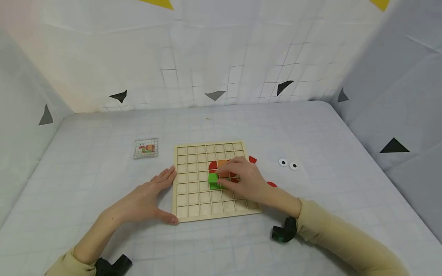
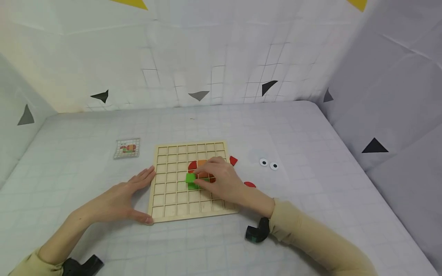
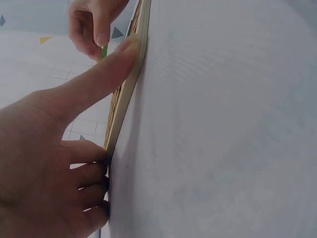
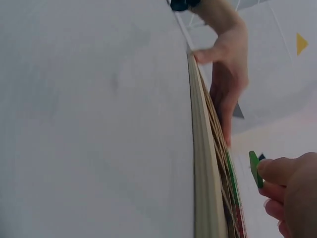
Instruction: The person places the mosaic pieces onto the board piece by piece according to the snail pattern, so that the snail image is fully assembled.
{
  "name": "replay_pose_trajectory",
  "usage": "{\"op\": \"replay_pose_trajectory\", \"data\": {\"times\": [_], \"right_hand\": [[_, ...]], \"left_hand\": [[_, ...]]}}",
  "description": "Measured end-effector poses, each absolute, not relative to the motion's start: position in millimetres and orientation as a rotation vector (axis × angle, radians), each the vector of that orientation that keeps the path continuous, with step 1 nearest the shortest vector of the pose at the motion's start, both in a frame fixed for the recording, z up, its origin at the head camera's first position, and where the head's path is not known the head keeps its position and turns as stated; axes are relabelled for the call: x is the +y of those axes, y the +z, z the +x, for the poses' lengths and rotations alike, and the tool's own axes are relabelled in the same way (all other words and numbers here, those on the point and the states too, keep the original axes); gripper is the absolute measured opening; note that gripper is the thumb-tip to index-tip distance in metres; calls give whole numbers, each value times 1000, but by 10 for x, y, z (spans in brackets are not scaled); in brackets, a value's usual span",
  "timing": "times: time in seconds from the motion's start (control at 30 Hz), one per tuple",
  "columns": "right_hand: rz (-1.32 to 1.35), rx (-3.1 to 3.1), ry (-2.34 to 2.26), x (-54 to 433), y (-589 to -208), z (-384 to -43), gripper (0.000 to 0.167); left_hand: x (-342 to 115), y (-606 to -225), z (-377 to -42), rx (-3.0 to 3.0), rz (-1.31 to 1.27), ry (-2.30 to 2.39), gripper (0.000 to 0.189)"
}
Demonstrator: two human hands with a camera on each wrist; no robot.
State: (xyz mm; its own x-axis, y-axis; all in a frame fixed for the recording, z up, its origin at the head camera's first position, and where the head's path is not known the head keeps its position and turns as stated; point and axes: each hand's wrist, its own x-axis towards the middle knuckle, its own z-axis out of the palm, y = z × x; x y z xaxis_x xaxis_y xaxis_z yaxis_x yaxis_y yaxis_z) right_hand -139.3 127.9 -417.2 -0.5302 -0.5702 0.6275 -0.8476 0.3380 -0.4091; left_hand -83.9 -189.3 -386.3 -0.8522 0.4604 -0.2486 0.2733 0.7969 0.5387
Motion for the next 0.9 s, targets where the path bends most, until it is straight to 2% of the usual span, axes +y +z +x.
{"op": "replay_pose_trajectory", "data": {"times": [0.53, 0.9], "right_hand": [[941, -2464, 908, 2506, -4244, -1416, 32], [958, -2450, 907, 2740, -4328, -1378, 41]], "left_hand": [[-1877, -3850, -842, 2635, 568, 673, 133], [-1881, -3875, -836, 2637, 587, 687, 133]]}}
